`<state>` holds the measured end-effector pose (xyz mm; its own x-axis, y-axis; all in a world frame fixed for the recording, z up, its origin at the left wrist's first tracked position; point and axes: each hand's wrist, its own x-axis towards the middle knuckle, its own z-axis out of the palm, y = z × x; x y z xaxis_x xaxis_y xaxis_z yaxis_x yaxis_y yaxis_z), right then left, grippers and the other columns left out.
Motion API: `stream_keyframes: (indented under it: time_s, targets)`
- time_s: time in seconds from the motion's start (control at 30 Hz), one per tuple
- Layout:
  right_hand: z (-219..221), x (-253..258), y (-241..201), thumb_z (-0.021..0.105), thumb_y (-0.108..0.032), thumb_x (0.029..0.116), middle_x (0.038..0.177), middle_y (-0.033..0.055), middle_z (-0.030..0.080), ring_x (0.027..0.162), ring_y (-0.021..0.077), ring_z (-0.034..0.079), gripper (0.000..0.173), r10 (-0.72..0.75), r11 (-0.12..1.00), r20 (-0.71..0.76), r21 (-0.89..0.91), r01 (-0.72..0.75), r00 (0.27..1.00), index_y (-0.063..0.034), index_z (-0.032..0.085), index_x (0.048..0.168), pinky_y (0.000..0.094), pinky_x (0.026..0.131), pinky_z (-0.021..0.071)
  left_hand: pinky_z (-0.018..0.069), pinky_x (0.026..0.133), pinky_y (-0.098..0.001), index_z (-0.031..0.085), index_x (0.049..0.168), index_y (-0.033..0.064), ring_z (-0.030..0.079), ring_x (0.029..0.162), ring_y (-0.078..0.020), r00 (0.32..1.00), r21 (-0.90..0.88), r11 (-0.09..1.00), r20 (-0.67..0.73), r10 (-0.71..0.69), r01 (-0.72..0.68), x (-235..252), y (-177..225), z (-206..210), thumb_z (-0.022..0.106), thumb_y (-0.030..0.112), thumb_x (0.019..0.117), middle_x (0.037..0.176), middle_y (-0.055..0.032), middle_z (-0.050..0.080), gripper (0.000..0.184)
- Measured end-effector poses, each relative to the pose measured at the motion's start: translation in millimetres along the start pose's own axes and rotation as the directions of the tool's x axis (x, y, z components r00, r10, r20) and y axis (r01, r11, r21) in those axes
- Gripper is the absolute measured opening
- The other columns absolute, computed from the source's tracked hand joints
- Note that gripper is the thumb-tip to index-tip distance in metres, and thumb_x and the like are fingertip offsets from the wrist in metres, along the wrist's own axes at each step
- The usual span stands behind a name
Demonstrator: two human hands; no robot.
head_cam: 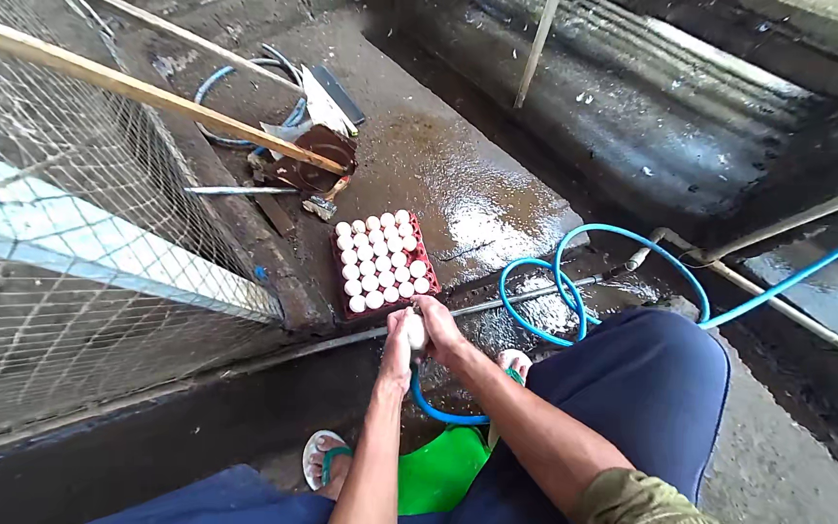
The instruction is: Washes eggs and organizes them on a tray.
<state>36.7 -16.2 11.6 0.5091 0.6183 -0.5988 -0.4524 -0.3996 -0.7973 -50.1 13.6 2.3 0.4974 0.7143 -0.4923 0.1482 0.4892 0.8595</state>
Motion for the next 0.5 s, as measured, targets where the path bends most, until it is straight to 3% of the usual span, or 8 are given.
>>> stream_keyframes:
  time_s: [0.03, 0.1, 0.13, 0.23, 0.33, 0.4, 0.47, 0.5]
  targets:
    - [3, -7, 0, 0.037, -0.028, 0.1091, 0.118, 0.0168, 0.065, 0.100, 0.0242, 0.065, 0.041, -0.120, 0.991, -0.024, -0.069, 0.118, 0.993, -0.0050, 0.056, 0.137, 0.0444, 0.083, 0.0543, 0.0515, 0.090, -0.0327, 0.047, 0.143, 0.0065, 0.059, 0.108, -0.0139, 0.999, -0.021, 0.999, 0.014, 0.036, -0.036, 2, 2, -1, 0.028, 0.032, 0.1122, 0.127, -0.0102, 0.059, 0.044]
    - [6, -17, 4, 0.047, -0.021, 0.1049, 0.140, 0.0194, 0.059, 0.131, 0.0264, 0.056, 0.043, -0.354, 0.915, -0.007, -0.209, 0.344, 0.935, -0.0019, 0.056, 0.142, 0.0452, 0.110, 0.0459, 0.0465, 0.103, -0.0327, 0.046, 0.145, 0.0017, 0.056, 0.120, -0.0137, 0.996, -0.045, 0.995, -0.012, 0.089, -0.089, -2, 5, 4, 0.023, 0.030, 0.1134, 0.137, -0.0125, 0.057, 0.048]
    - [6, -16, 6, 0.050, -0.020, 0.1025, 0.143, 0.0202, 0.058, 0.135, 0.0285, 0.054, 0.042, -0.385, 0.899, -0.018, -0.231, 0.371, 0.923, -0.0021, 0.059, 0.140, 0.0471, 0.113, 0.0436, 0.0468, 0.102, -0.0322, 0.048, 0.144, 0.0006, 0.057, 0.118, -0.0132, 0.997, -0.017, 0.997, -0.017, 0.081, -0.081, -6, 6, 5, 0.022, 0.029, 0.1136, 0.135, -0.0129, 0.058, 0.049]
    - [-1, 2, 0, 0.048, -0.021, 0.1046, 0.130, 0.0194, 0.064, 0.118, 0.0297, 0.061, 0.041, -0.150, 0.985, -0.093, -0.100, 0.140, 0.984, -0.0060, 0.055, 0.142, 0.0529, 0.098, 0.0491, 0.0480, 0.059, -0.0266, 0.064, 0.110, 0.0043, 0.057, 0.069, -0.0088, 0.992, 0.153, 0.984, -0.077, 0.100, -0.088, -4, 0, 13, 0.023, 0.031, 0.1116, 0.086, -0.0048, 0.063, 0.048]
    - [5, -20, 7, 0.047, -0.021, 0.1040, 0.136, 0.0203, 0.061, 0.126, 0.0290, 0.059, 0.042, -0.271, 0.955, -0.081, -0.147, 0.258, 0.959, -0.0013, 0.056, 0.141, 0.0495, 0.106, 0.0473, 0.0491, 0.095, -0.0353, 0.058, 0.124, -0.0099, 0.060, 0.104, -0.0182, 0.983, 0.174, 0.975, -0.094, 0.158, -0.140, -8, 5, 13, 0.026, 0.017, 0.1117, 0.113, -0.0192, 0.064, 0.044]
    - [5, -19, 8, 0.051, -0.017, 0.1000, 0.137, 0.0179, 0.062, 0.127, 0.0271, 0.059, 0.041, -0.291, 0.949, -0.084, -0.149, 0.277, 0.953, -0.0030, 0.062, 0.137, 0.0480, 0.107, 0.0466, 0.0504, 0.088, -0.0299, 0.058, 0.125, -0.0047, 0.060, 0.098, -0.0121, 0.993, 0.163, 0.983, -0.061, 0.100, -0.089, -8, 6, 9, 0.024, 0.023, 0.1130, 0.109, -0.0123, 0.063, 0.046]
    - [-3, 0, -2, 0.048, -0.017, 0.1040, 0.128, 0.0177, 0.064, 0.113, 0.0262, 0.062, 0.039, -0.033, 0.999, -0.015, -0.015, 0.033, 0.999, -0.0047, 0.056, 0.140, 0.0484, 0.095, 0.0505, 0.0503, 0.066, -0.0298, 0.062, 0.118, 0.0021, 0.059, 0.077, -0.0118, 1.000, 0.163, 0.987, -0.025, 0.009, -0.004, -4, 4, 5, 0.025, 0.030, 0.1120, 0.093, -0.0072, 0.063, 0.047]
    - [-6, 7, -4, 0.047, -0.019, 0.1058, 0.121, 0.0180, 0.063, 0.104, 0.0267, 0.062, 0.036, 0.096, 0.992, 0.030, 0.074, -0.098, 0.995, -0.0048, 0.054, 0.138, 0.0480, 0.089, 0.0515, 0.0512, 0.066, -0.0313, 0.062, 0.117, 0.0028, 0.060, 0.078, -0.0129, 1.000, 0.136, 0.991, 0.000, -0.020, 0.020, -4, 3, 3, 0.026, 0.032, 0.1117, 0.093, -0.0073, 0.063, 0.046]
